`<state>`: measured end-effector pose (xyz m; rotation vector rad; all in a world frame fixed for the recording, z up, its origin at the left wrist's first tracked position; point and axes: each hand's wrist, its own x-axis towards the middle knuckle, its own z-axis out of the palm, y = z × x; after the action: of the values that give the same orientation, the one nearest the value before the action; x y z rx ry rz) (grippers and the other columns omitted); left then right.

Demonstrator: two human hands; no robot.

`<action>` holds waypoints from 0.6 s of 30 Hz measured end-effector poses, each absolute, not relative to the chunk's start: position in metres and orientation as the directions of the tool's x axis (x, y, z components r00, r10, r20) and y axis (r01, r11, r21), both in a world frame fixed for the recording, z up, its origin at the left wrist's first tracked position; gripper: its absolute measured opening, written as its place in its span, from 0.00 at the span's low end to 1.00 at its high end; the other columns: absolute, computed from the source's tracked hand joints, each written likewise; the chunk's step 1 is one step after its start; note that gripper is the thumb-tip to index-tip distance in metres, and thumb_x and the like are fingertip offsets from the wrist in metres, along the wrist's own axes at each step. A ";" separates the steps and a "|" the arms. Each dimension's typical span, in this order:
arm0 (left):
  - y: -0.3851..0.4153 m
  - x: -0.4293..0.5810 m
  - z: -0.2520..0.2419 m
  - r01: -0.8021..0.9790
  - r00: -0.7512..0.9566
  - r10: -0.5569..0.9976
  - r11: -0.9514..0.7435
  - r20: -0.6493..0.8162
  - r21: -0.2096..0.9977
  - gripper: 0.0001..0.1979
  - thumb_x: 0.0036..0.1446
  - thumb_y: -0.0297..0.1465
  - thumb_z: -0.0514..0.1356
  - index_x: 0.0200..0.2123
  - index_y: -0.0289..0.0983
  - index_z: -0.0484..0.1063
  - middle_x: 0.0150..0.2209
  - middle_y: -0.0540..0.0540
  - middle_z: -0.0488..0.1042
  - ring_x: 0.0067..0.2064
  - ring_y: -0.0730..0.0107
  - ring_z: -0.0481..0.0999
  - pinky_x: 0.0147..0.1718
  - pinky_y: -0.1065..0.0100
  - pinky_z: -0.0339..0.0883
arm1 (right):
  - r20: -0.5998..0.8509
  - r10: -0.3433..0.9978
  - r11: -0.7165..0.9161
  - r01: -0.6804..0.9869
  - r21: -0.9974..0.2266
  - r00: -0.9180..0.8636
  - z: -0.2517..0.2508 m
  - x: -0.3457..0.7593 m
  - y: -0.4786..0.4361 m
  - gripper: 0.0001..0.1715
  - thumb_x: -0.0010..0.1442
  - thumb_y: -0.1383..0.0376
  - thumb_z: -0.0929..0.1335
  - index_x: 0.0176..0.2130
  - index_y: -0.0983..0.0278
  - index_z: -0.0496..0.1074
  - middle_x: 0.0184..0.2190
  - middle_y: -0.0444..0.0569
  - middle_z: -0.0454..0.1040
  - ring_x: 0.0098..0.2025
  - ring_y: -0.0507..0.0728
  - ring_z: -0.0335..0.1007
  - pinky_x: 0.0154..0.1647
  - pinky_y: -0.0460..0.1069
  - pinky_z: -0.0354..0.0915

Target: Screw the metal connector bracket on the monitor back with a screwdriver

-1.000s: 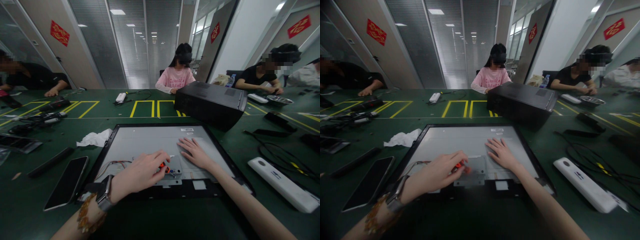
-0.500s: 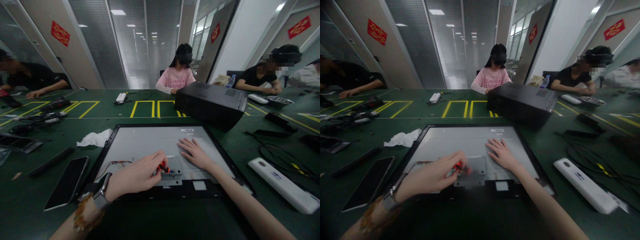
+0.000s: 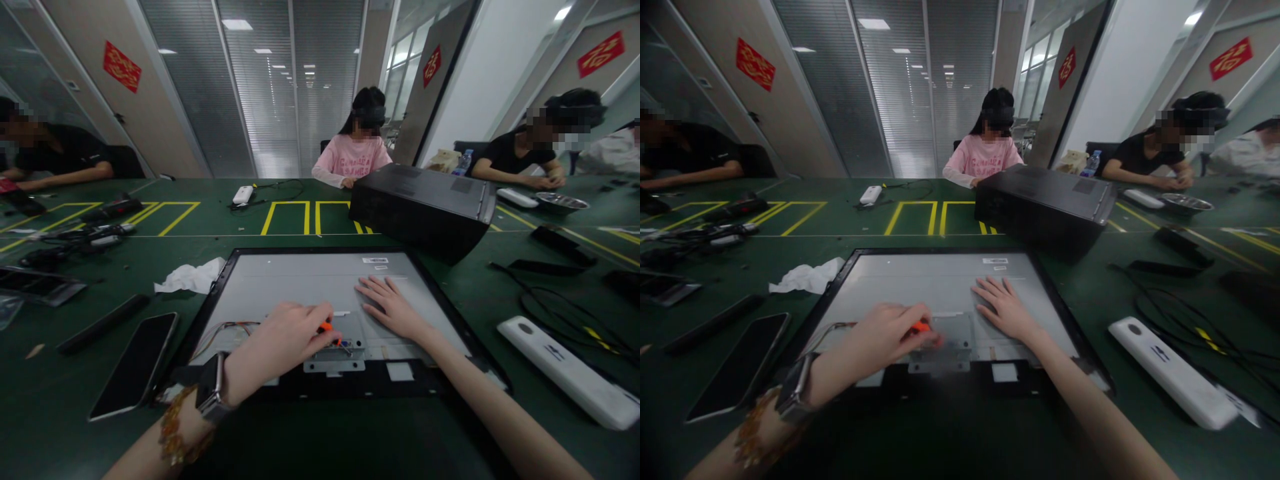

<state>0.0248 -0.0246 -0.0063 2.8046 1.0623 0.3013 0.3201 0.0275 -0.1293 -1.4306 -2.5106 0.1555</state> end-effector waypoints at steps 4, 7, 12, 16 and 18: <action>-0.027 0.028 -0.012 0.612 0.769 0.614 -0.787 0.176 0.076 0.19 0.68 0.46 0.52 0.37 0.36 0.69 0.21 0.49 0.71 0.22 0.66 0.71 0.22 0.68 0.58 | 0.158 0.855 0.517 0.831 -0.207 -0.494 -0.129 0.320 0.028 0.29 0.70 0.53 0.57 0.66 0.56 0.59 0.68 0.51 0.57 0.70 0.64 0.46 0.67 0.68 0.43; -0.029 0.028 -0.008 0.591 0.771 0.614 -0.788 0.169 0.171 0.16 0.68 0.43 0.53 0.36 0.36 0.68 0.22 0.50 0.72 0.22 0.69 0.71 0.22 0.69 0.57 | 0.162 0.855 0.518 0.831 -0.204 -0.493 -0.130 0.321 0.028 0.29 0.70 0.53 0.57 0.66 0.56 0.59 0.68 0.50 0.57 0.70 0.64 0.46 0.67 0.68 0.43; -0.032 0.028 0.003 0.553 0.746 0.652 -0.719 0.136 0.420 0.05 0.63 0.30 0.55 0.42 0.37 0.66 0.35 0.46 0.76 0.30 0.67 0.74 0.28 0.68 0.60 | 0.170 0.854 0.519 0.828 -0.212 -0.491 -0.131 0.321 0.028 0.29 0.70 0.53 0.58 0.66 0.56 0.59 0.68 0.51 0.57 0.70 0.63 0.46 0.67 0.68 0.43; -0.034 0.028 0.006 0.559 0.748 0.658 -0.697 0.091 0.449 0.10 0.57 0.27 0.55 0.44 0.36 0.65 0.38 0.45 0.73 0.32 0.66 0.73 0.30 0.67 0.61 | 0.164 0.856 0.515 0.831 -0.211 -0.490 -0.130 0.320 0.028 0.28 0.70 0.53 0.58 0.65 0.57 0.60 0.68 0.51 0.57 0.70 0.63 0.47 0.67 0.68 0.43; -0.035 0.028 0.007 0.557 0.753 0.654 -0.694 0.075 0.457 0.11 0.56 0.26 0.55 0.44 0.36 0.65 0.41 0.45 0.72 0.34 0.66 0.73 0.32 0.67 0.63 | 0.162 0.856 0.516 0.830 -0.212 -0.491 -0.130 0.320 0.028 0.28 0.70 0.53 0.58 0.65 0.57 0.60 0.68 0.51 0.57 0.70 0.64 0.47 0.67 0.68 0.42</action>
<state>0.0282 -0.0350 0.0068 2.5408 0.9225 0.3238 0.3202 0.0281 -0.1300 -1.4261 -2.5122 0.1532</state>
